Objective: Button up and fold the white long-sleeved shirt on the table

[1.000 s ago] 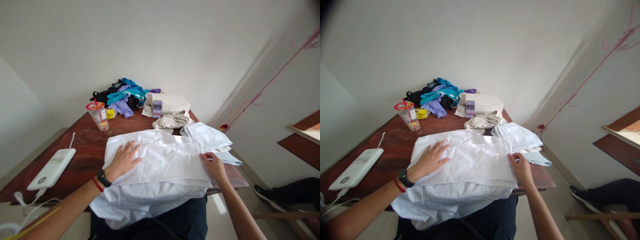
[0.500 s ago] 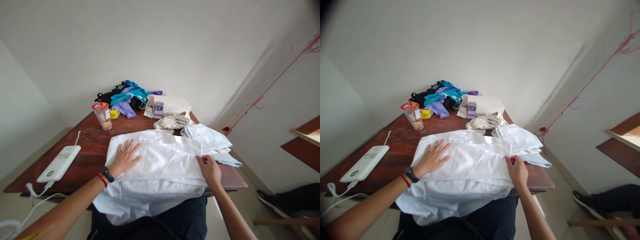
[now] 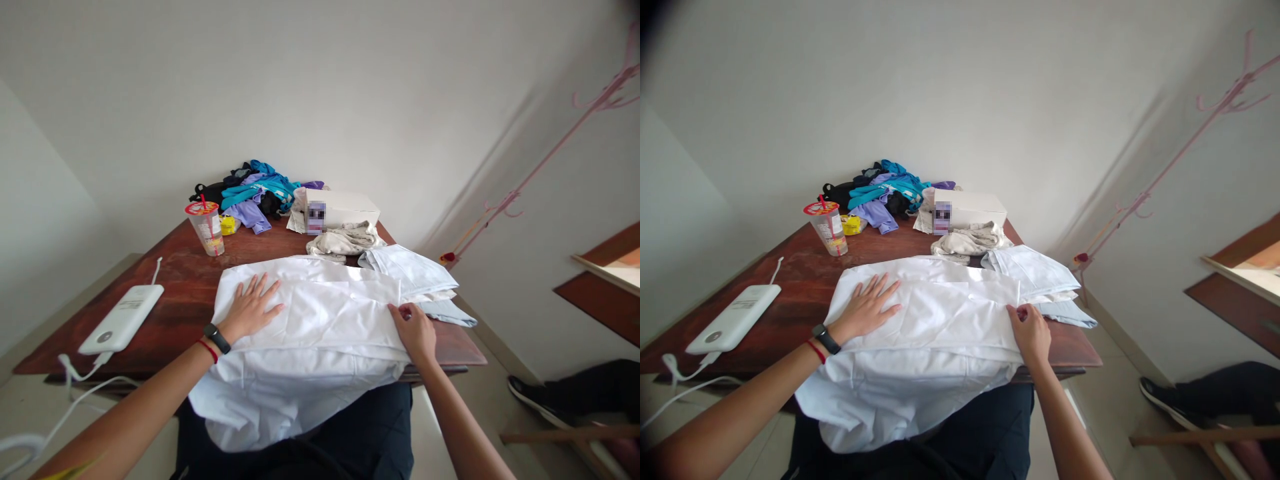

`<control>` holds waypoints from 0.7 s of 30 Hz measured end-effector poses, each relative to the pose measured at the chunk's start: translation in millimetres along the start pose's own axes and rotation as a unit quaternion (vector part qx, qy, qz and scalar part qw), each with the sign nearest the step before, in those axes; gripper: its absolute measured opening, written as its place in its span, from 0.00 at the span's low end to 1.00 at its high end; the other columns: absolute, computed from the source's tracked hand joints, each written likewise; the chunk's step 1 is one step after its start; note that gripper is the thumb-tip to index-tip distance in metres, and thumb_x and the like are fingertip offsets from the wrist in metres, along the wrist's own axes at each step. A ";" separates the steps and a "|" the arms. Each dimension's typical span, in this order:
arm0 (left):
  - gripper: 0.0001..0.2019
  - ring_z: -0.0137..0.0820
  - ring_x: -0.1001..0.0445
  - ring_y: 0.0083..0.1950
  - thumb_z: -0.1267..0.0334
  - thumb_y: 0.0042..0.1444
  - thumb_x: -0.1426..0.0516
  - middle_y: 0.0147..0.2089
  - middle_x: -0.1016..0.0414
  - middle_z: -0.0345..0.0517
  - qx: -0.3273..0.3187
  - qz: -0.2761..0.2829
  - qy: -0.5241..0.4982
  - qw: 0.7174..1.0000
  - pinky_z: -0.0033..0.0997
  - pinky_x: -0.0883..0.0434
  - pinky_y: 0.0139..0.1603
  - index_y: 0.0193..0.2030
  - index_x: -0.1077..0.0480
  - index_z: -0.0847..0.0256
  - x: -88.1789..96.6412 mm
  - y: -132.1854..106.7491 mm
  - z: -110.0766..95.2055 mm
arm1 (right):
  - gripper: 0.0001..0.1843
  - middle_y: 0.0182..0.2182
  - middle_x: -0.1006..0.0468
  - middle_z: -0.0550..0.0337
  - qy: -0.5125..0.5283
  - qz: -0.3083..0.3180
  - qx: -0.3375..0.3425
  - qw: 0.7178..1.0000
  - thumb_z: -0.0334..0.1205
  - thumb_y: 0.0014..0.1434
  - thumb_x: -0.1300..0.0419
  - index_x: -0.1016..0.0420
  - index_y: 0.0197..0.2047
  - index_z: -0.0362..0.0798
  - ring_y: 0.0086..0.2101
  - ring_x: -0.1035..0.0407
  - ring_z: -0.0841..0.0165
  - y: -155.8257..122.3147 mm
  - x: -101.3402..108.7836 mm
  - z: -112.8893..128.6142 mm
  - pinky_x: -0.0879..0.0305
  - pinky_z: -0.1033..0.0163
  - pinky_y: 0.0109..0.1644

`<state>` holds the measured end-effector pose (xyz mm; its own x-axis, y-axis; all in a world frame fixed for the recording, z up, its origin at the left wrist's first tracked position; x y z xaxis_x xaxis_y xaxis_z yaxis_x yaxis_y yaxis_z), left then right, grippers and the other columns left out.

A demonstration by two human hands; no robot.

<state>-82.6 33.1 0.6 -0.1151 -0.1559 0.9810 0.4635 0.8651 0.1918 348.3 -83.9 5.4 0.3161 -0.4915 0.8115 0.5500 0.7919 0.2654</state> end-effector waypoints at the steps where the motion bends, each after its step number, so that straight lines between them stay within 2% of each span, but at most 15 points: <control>1: 0.35 0.60 0.52 0.78 0.39 0.69 0.52 0.79 0.51 0.58 0.000 0.001 -0.002 1.000 0.72 0.46 0.70 0.78 0.45 0.51 -0.6 0.1 0.4 | 0.22 0.35 0.20 0.56 0.001 -0.001 -0.001 1.000 0.63 0.62 0.45 0.27 0.34 0.52 0.37 0.29 0.57 -0.2 0.4 0.1 0.44 0.59 0.39; 9: 0.36 0.58 0.54 0.79 0.37 0.69 0.54 0.80 0.54 0.56 0.009 0.020 -0.011 1.000 0.70 0.49 0.72 0.78 0.47 0.49 -0.3 0.5 -0.3 | 0.22 0.34 0.20 0.56 0.009 -0.009 -0.005 1.000 0.62 0.61 0.44 0.27 0.34 0.52 0.36 0.29 0.59 -1.0 1.7 2.3 0.43 0.59 0.39; 14: 0.37 0.59 0.59 0.80 0.37 0.69 0.54 0.81 0.60 0.56 0.043 0.098 -0.027 0.994 0.71 0.54 0.72 0.79 0.51 0.49 2.4 3.5 1.5 | 0.20 0.35 0.21 0.56 0.011 -0.023 0.012 1.000 0.59 0.64 0.46 0.27 0.39 0.50 0.36 0.28 0.59 -0.2 6.1 3.1 0.40 0.58 0.41; 16: 0.39 0.62 0.61 0.80 0.35 0.68 0.53 0.81 0.61 0.58 0.069 0.120 -0.033 0.990 0.72 0.55 0.72 0.79 0.51 0.51 5.8 2.4 -2.8 | 0.20 0.39 0.21 0.53 0.007 -0.048 0.048 0.998 0.57 0.65 0.47 0.27 0.44 0.49 0.37 0.28 0.58 -3.4 14.9 13.3 0.37 0.56 0.42; 18: 0.40 0.64 0.60 0.79 0.35 0.68 0.53 0.81 0.60 0.60 0.067 0.104 -0.045 0.991 0.74 0.54 0.72 0.79 0.50 0.53 11.9 1.0 -17.4 | 0.20 0.44 0.22 0.49 -0.005 -0.091 0.113 0.989 0.55 0.67 0.48 0.26 0.48 0.48 0.42 0.28 0.56 -11.3 25.9 33.4 0.34 0.54 0.47; 20: 0.38 0.63 0.58 0.79 0.36 0.69 0.54 0.81 0.60 0.58 0.009 0.065 -0.067 0.996 0.72 0.51 0.72 0.79 0.50 0.51 18.0 -0.3 -43.6 | 0.19 0.47 0.23 0.48 -0.007 -0.108 0.193 0.975 0.53 0.70 0.49 0.26 0.49 0.48 0.47 0.29 0.55 -23.1 29.5 57.8 0.34 0.52 0.53; 21: 0.36 0.61 0.57 0.79 0.37 0.70 0.54 0.81 0.60 0.55 -0.033 0.046 -0.078 0.995 0.70 0.49 0.72 0.79 0.50 0.49 19.8 -1.7 -58.5 | 0.19 0.48 0.23 0.47 -0.003 -0.095 0.233 0.968 0.52 0.71 0.50 0.26 0.50 0.48 0.50 0.29 0.55 -29.3 26.1 69.1 0.34 0.52 0.56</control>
<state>-34.3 0.7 21.2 -0.2024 0.0039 0.9793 0.5350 0.8380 0.1073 287.0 -94.9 54.8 0.2390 -0.6428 0.7278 0.1884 0.7660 0.6147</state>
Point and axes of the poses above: each hand's wrist, its own y-axis towards the middle knuckle, its own x-axis out of the back of the hand, z = x × y, the point moved 7 cm from there along y, towards the middle knuckle
